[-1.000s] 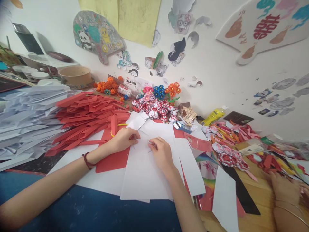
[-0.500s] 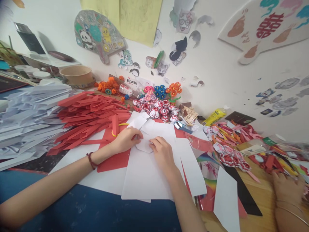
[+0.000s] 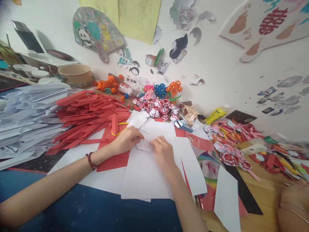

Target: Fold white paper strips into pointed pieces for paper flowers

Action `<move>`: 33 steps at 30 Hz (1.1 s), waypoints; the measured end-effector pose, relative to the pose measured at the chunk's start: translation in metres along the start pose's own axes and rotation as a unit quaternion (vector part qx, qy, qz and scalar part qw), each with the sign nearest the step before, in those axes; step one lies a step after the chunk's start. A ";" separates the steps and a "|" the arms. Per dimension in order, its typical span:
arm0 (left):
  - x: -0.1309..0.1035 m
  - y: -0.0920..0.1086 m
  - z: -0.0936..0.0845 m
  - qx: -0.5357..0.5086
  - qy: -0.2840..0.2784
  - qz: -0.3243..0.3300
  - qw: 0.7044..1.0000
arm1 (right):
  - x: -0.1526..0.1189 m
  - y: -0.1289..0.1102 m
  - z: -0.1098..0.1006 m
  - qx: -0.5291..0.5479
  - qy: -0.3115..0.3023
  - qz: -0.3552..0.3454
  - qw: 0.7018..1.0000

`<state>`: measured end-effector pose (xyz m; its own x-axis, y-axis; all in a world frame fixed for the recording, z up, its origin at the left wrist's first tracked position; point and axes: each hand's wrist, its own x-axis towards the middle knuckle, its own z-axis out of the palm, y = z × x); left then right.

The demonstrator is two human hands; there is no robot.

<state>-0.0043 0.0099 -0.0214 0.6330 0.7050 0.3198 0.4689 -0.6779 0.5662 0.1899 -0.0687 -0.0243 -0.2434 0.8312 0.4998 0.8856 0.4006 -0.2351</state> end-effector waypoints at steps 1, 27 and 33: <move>0.000 -0.001 0.000 -0.002 0.000 -0.003 1.000 | 0.000 0.001 0.000 0.007 -0.001 0.005 1.000; -0.002 0.004 -0.013 0.143 -0.051 0.197 0.968 | -0.002 -0.009 -0.006 -0.143 -0.022 -0.104 0.984; -0.003 0.004 -0.014 0.206 -0.083 0.212 0.952 | -0.004 -0.011 -0.007 -0.159 -0.027 -0.118 0.980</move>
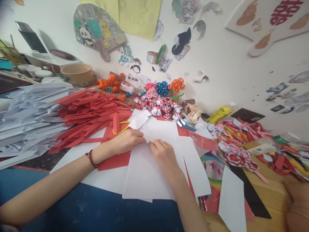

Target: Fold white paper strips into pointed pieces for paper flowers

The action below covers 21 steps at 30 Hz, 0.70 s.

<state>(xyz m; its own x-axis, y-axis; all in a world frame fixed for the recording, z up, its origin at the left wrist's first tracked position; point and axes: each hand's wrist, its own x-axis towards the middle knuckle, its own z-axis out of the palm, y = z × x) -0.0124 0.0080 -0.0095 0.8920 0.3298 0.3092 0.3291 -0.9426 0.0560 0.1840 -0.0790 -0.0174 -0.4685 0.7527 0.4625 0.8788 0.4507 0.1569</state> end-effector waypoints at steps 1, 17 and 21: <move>0.000 0.000 0.000 0.006 -0.004 0.003 1.000 | 0.000 0.000 0.000 -0.005 0.000 -0.001 1.000; 0.003 0.009 -0.004 0.072 -0.018 0.054 0.996 | 0.003 -0.007 -0.005 -0.049 -0.042 -0.001 0.998; 0.003 0.011 -0.003 0.084 -0.013 0.067 0.994 | 0.003 -0.008 -0.006 -0.050 -0.051 0.003 0.997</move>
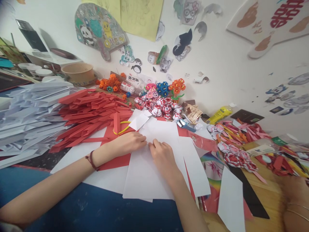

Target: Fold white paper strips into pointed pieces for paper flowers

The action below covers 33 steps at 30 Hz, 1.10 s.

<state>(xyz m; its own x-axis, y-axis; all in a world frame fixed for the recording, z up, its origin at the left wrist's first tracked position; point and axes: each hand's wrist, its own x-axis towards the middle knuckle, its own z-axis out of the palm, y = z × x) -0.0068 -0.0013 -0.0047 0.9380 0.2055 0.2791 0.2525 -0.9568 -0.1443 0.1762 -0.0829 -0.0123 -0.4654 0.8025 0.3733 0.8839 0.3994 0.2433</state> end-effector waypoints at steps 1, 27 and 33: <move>0.000 0.001 0.000 0.007 0.000 0.002 1.000 | 0.000 0.000 0.000 0.001 -0.001 0.003 1.000; -0.008 -0.004 -0.004 -0.086 -0.031 -0.071 0.993 | -0.010 0.000 0.003 0.053 -0.010 0.135 0.989; -0.013 -0.007 -0.010 -0.099 -0.026 -0.086 0.991 | -0.013 0.000 0.003 0.068 -0.019 0.150 0.986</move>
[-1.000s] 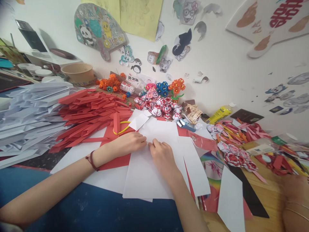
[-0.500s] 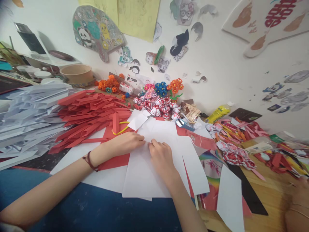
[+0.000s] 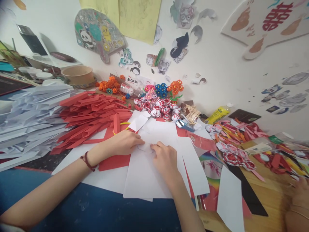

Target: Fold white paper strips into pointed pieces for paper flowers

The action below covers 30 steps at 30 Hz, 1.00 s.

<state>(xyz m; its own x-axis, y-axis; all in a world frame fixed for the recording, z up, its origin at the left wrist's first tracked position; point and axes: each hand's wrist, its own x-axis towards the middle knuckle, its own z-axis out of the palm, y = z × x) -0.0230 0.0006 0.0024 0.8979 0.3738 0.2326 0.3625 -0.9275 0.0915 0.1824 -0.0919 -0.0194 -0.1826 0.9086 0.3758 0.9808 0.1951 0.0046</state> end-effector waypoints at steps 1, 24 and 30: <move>0.000 0.000 0.000 0.005 0.002 0.001 1.000 | -0.001 0.000 0.000 -0.004 -0.004 -0.003 1.000; -0.004 -0.002 -0.008 -0.057 0.013 -0.043 0.997 | 0.000 0.000 -0.022 0.137 -0.032 0.008 0.990; -0.004 0.002 -0.015 -0.028 -0.009 -0.037 0.999 | 0.000 -0.002 -0.026 0.116 -0.058 0.012 0.992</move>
<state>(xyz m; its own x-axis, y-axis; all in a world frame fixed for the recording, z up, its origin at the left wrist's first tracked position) -0.0297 -0.0031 0.0157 0.8732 0.4416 0.2062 0.4147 -0.8955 0.1617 0.1817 -0.1016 0.0048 -0.1785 0.9480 0.2636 0.9454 0.2395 -0.2210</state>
